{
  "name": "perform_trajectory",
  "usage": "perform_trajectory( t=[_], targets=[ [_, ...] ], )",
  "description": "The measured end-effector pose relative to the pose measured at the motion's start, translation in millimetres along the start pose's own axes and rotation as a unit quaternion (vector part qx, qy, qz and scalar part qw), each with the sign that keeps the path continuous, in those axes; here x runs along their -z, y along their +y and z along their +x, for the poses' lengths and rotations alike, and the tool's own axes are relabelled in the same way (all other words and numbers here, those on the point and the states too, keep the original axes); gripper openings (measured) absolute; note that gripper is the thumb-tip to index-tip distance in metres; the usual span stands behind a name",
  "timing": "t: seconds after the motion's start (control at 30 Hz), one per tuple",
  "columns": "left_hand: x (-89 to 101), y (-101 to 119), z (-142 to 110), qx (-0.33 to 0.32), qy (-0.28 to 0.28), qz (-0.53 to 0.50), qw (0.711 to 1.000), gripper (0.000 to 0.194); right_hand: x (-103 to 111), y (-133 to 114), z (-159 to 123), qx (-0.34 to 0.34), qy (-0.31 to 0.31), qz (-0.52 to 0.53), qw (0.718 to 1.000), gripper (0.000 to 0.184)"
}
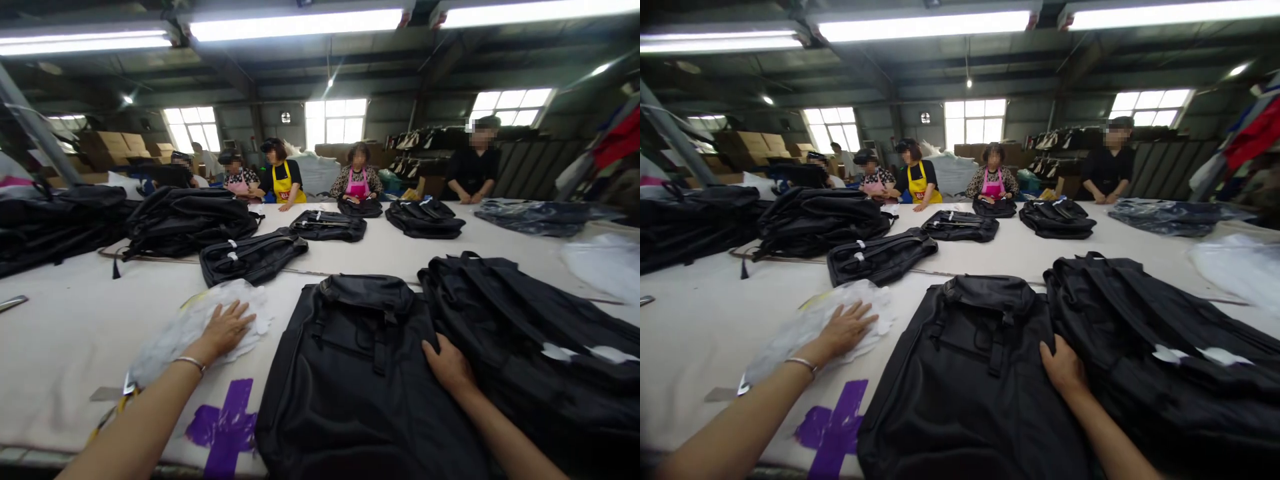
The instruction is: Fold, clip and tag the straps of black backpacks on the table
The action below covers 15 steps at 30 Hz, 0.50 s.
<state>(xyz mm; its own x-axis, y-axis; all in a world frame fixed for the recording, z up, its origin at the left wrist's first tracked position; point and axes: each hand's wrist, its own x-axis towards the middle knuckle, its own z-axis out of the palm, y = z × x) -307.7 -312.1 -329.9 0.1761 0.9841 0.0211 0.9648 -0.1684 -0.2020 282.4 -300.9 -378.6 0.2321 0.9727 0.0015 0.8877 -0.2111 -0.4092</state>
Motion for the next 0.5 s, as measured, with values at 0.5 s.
perform_trajectory(
  t=[0.5],
  targets=[
    [30.0, 5, 17, 0.137, 0.006, -0.095, 0.986, 0.036, -21, 39, 21, -0.028, -0.025, -0.034, 0.999, 0.081]
  ],
)
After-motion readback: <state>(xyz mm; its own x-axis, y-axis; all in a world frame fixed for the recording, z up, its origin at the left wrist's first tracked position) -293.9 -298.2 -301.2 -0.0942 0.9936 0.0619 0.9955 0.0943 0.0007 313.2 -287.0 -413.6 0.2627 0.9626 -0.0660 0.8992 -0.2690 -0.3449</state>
